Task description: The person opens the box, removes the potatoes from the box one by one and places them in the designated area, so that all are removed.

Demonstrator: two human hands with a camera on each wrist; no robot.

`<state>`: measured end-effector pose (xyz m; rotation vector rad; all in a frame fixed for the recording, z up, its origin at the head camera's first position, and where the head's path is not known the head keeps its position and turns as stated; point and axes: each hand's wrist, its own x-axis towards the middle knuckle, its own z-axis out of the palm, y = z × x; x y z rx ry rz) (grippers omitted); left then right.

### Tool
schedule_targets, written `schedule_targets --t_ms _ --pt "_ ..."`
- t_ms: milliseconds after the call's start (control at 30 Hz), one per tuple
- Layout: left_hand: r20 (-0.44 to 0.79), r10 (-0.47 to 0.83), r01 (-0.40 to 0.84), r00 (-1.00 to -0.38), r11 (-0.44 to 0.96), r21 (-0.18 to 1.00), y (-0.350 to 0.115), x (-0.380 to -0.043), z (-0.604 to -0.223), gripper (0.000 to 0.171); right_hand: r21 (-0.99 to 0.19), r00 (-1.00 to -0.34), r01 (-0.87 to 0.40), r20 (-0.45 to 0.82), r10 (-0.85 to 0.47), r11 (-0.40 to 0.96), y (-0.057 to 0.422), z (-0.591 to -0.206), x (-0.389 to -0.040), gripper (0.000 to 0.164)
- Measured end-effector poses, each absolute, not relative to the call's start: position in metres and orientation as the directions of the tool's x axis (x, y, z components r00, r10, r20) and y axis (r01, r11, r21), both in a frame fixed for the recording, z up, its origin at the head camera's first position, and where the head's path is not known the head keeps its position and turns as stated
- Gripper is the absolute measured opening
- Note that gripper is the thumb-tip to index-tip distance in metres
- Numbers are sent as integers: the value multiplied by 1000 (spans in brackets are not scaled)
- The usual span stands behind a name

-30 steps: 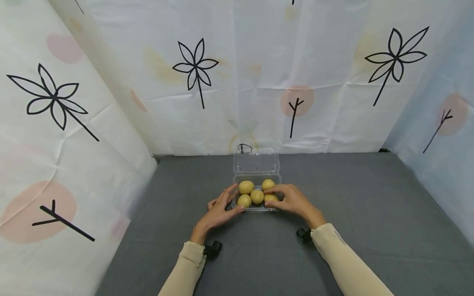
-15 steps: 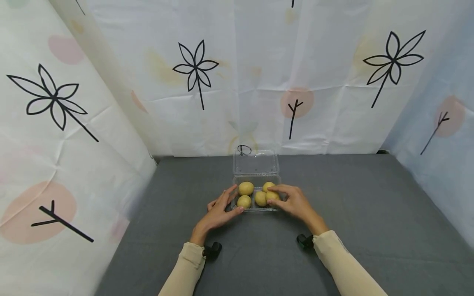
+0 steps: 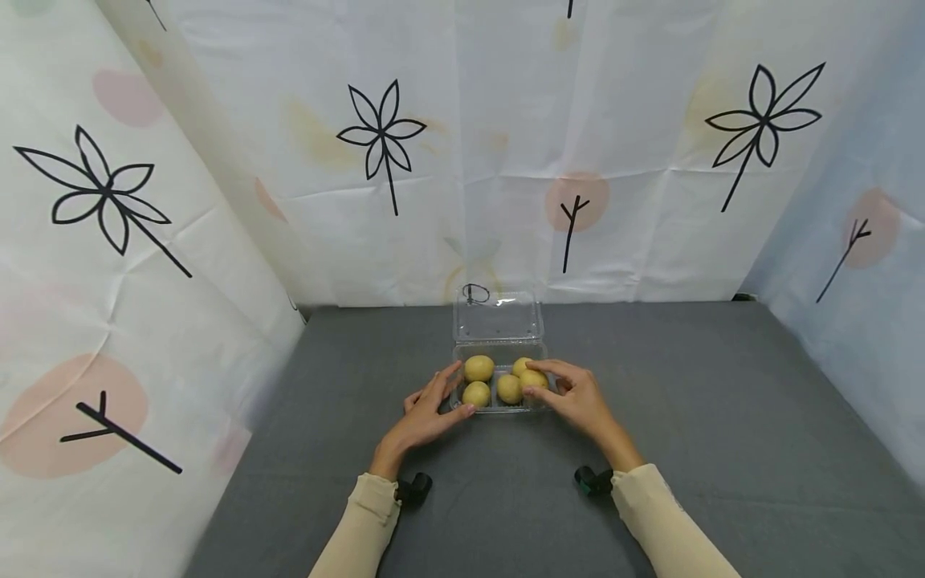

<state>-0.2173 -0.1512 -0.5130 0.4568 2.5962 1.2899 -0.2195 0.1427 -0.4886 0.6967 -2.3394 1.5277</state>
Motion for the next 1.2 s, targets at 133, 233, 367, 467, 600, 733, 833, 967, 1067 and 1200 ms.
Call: schedule_targets --t_ms 133,233,367,467,600,733,833,967,1067,1200 --pt "-47 367 185 -929 571 800 -151 -218 -513 83 -782 -837 -546 497 -230 299 140 -479 -208 39" --pt "-50 372 188 -927 575 796 -152 -218 -512 83 -786 -834 -551 506 -221 282 138 -467 -197 38" --pt "-48 377 193 -925 575 795 -152 -218 -512 83 -792 -840 -542 500 -212 281 135 -462 -188 37" --pt "-42 374 196 -926 573 796 -152 -217 -513 82 -801 -846 -531 486 -217 276 132 -463 -182 37" --pt "-39 374 198 -927 574 794 -152 -216 -512 82 -806 -847 -528 476 -236 268 128 -471 -178 38" --pt "-40 371 197 -928 576 793 -152 -215 -511 82 -800 -834 -542 476 -279 258 124 -486 -177 40" --pt "-36 365 197 -930 581 789 -151 -216 -512 82 -800 -819 -553 471 -327 234 121 -494 -175 40" --pt "-30 361 201 -932 583 787 -151 -218 -513 81 -817 -812 -542 448 -373 197 116 -498 -170 38" --pt "-33 364 201 -931 585 786 -150 -217 -513 81 -842 -826 -507 413 -383 185 112 -502 -166 37" --pt "-45 360 190 -932 591 784 -149 -216 -512 82 -869 -849 -456 361 -386 191 109 -508 -161 36"
